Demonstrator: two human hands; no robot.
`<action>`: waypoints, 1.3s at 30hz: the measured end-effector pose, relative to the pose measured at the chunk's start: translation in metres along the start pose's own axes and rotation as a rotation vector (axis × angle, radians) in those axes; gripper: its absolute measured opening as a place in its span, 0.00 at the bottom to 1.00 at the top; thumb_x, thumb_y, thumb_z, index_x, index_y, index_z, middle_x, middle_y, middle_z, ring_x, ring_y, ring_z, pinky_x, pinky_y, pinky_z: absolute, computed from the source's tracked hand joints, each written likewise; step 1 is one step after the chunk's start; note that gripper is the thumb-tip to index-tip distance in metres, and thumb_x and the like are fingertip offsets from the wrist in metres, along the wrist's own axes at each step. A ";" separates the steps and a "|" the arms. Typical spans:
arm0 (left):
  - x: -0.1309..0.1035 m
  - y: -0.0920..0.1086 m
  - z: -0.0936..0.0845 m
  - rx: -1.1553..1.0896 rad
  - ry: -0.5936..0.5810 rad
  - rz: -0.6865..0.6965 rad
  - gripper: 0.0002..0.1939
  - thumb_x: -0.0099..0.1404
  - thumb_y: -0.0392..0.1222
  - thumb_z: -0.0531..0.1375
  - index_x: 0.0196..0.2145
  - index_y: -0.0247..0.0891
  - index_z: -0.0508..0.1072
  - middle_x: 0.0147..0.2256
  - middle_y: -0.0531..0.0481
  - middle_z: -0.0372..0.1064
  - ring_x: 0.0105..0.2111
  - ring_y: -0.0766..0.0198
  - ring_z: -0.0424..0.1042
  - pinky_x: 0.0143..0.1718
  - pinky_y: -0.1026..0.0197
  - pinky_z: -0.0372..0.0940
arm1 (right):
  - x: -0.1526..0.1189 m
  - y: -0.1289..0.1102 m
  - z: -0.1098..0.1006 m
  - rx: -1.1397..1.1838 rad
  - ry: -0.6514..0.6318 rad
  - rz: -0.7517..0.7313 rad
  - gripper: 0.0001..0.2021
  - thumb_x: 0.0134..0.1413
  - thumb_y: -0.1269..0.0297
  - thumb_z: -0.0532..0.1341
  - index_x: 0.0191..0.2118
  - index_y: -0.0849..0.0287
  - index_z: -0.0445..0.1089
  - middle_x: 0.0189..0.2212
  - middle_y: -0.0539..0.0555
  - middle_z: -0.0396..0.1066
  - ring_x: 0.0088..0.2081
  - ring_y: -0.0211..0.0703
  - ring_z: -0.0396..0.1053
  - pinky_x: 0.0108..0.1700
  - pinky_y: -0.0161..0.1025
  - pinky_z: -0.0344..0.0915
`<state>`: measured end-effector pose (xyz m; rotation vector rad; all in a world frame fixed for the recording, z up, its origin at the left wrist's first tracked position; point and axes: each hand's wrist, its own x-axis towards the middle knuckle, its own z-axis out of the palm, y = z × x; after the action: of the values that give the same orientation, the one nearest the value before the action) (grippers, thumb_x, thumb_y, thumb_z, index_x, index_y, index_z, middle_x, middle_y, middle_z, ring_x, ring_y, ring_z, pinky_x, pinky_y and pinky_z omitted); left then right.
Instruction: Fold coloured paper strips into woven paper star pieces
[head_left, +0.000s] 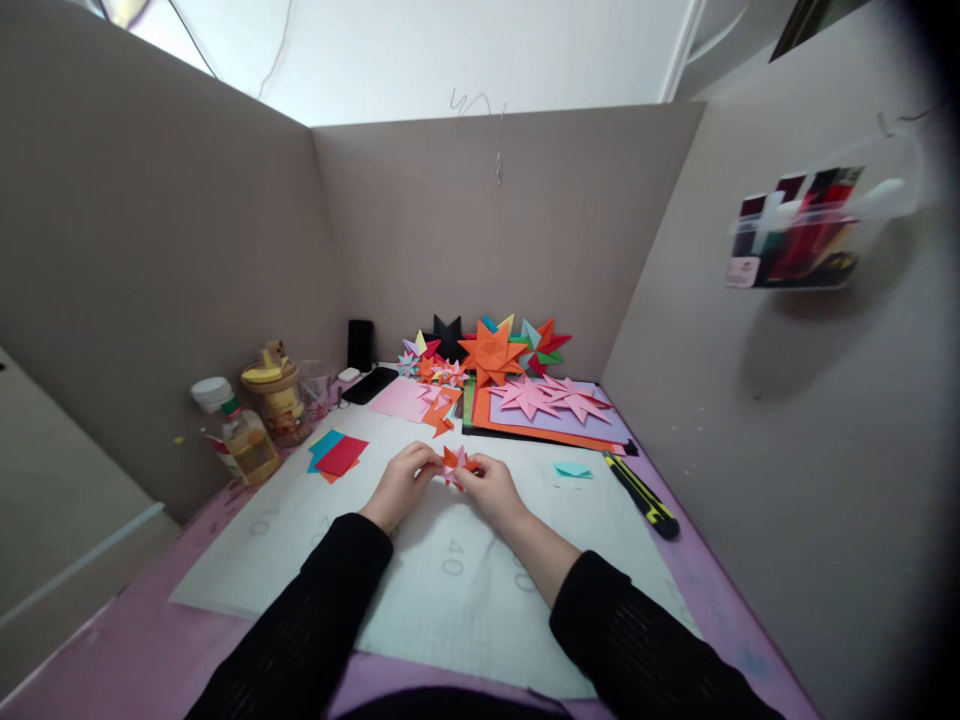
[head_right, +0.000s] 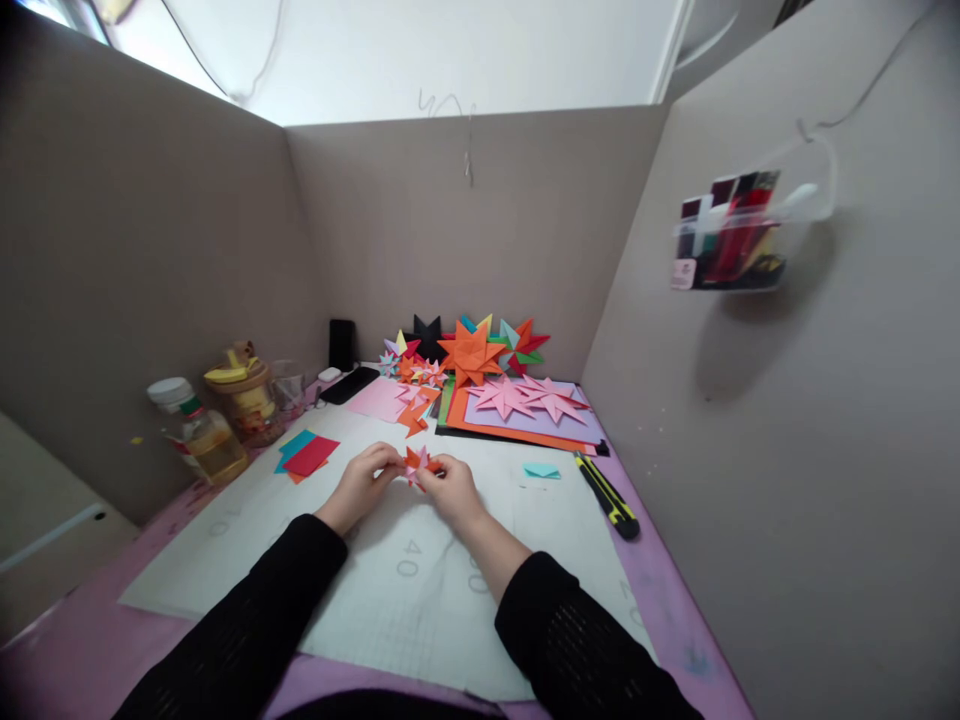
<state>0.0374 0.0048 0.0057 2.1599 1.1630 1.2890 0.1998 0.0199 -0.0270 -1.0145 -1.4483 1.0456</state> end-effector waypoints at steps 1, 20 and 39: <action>0.000 0.000 -0.001 0.010 -0.013 0.007 0.07 0.60 0.35 0.54 0.28 0.38 0.71 0.31 0.48 0.66 0.32 0.64 0.66 0.36 0.62 0.61 | 0.000 0.000 0.000 0.003 -0.001 0.001 0.06 0.41 0.65 0.58 0.20 0.61 0.66 0.18 0.47 0.62 0.23 0.35 0.58 0.27 0.32 0.55; 0.000 -0.003 0.005 0.034 0.025 -0.078 0.05 0.61 0.38 0.53 0.30 0.36 0.68 0.31 0.49 0.65 0.31 0.66 0.64 0.32 0.65 0.60 | 0.001 0.001 0.000 0.020 -0.031 0.020 0.08 0.41 0.62 0.60 0.21 0.62 0.68 0.18 0.48 0.64 0.22 0.35 0.58 0.26 0.32 0.55; 0.000 -0.003 0.009 -0.089 0.002 -0.246 0.09 0.57 0.44 0.58 0.29 0.35 0.71 0.30 0.48 0.68 0.31 0.65 0.67 0.31 0.64 0.64 | -0.001 0.001 -0.001 -0.229 0.062 -0.192 0.07 0.45 0.63 0.60 0.23 0.60 0.70 0.23 0.50 0.65 0.26 0.37 0.62 0.30 0.33 0.58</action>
<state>0.0439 0.0070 -0.0013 1.8845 1.2997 1.2109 0.2008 0.0191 -0.0277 -1.0352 -1.6050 0.7164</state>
